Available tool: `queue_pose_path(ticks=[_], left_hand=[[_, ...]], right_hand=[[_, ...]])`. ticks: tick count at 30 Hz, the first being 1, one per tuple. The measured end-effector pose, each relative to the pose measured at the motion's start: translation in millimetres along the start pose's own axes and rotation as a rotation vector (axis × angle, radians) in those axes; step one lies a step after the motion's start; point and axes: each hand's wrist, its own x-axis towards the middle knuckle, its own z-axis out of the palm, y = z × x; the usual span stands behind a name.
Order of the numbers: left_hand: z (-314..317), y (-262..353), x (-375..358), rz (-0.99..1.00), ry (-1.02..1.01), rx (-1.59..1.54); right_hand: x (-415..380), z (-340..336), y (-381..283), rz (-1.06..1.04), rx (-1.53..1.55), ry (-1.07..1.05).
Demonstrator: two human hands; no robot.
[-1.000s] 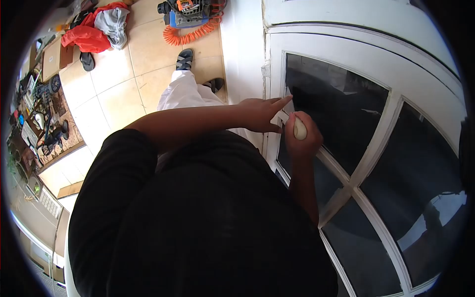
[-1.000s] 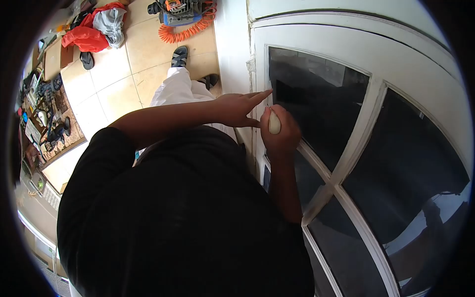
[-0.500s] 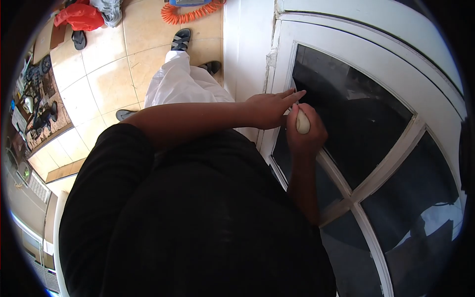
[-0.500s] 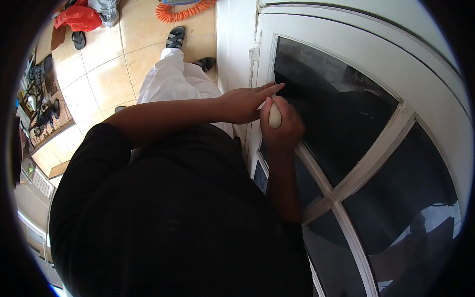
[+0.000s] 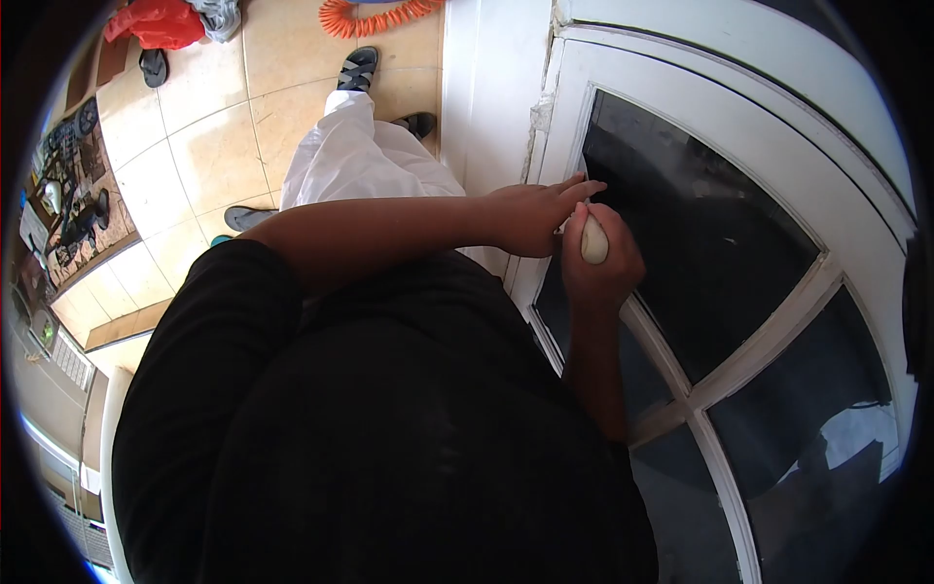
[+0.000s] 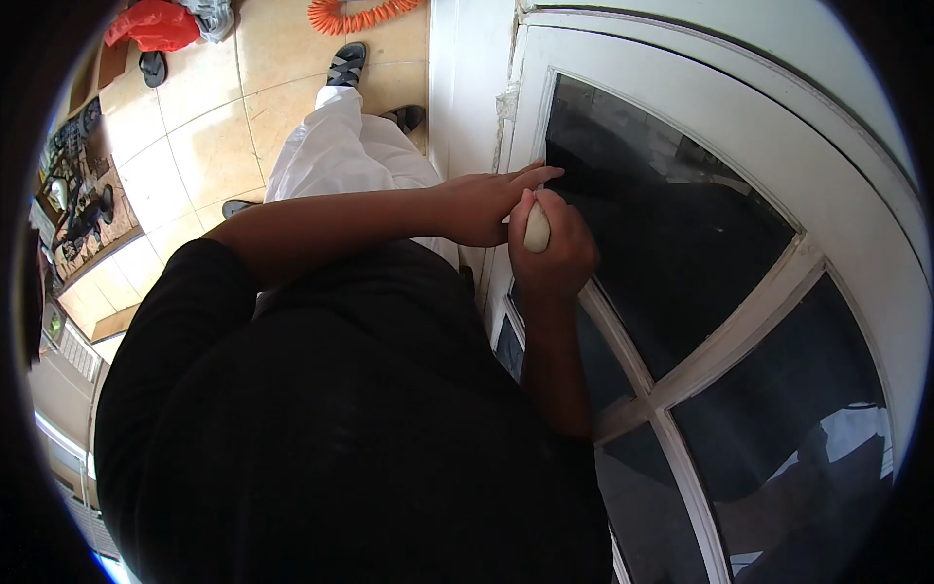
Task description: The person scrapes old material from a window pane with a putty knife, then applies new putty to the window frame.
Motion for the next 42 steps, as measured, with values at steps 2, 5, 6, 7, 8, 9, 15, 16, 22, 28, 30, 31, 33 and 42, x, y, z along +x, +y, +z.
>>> queue_pose_path(ticks=[2, 5, 6, 7, 8, 9, 15, 16, 22, 28, 30, 31, 33, 42], left_hand=[[-3.1, 0.8, 0.1, 0.015, -0.01, -0.035], [-0.7, 1.9, 0.3, -0.003, 0.025, -0.032], [-0.9, 0.7, 0.8, 0.017, 0.014, -0.071], [-1.9, -0.8, 1.4, 0.037, 0.002, -0.109], [-3.0, -2.6, 2.7, 0.036, 0.003, -0.109], [-3.6, -3.7, 4.6, 0.035, 0.01, -0.075], [-4.8, -3.1, 6.6, 0.033, 0.03, -0.124], [-3.5, -3.3, 6.9, 0.036, 0.023, -0.121], [-15.0, 5.9, 4.3, 0.016, 0.033, -0.189], [-22.2, 13.3, 0.3, 0.026, 0.014, -0.185], [-11.3, 4.0, 2.5, 0.065, 0.033, -0.163], [-8.2, -0.3, 4.6, 0.107, 0.058, -0.137], [-10.9, 1.3, 4.2, 0.062, 0.019, -0.153], [1.4, -4.9, -0.9, 0.086, -0.027, -0.201]], right_hand=[[3.8, 0.9, -2.0, -0.011, 0.004, 0.013], [4.2, -0.3, -4.6, 0.014, -0.001, -0.007], [4.8, -1.0, -4.9, 0.022, 0.008, -0.001], [6.1, -0.7, -5.4, 0.029, 0.018, 0.005], [7.4, 0.9, -6.1, 0.029, 0.019, 0.005], [8.0, 2.4, -6.7, 0.034, -0.001, -0.009], [13.6, 2.3, -9.5, 0.038, -0.033, -0.019], [12.7, 2.3, -9.5, 0.049, -0.028, -0.026], [19.4, 2.6, -10.3, 0.095, 0.008, -0.011], [20.2, -1.5, -9.8, 0.106, 0.048, 0.013], [16.7, -2.0, -12.5, 0.087, 0.019, -0.009], [17.5, -1.9, -13.1, 0.06, -0.009, -0.027], [13.9, -1.8, -10.3, 0.067, 0.005, -0.008], [-0.1, -5.3, -13.4, 0.094, -0.003, -0.025]])
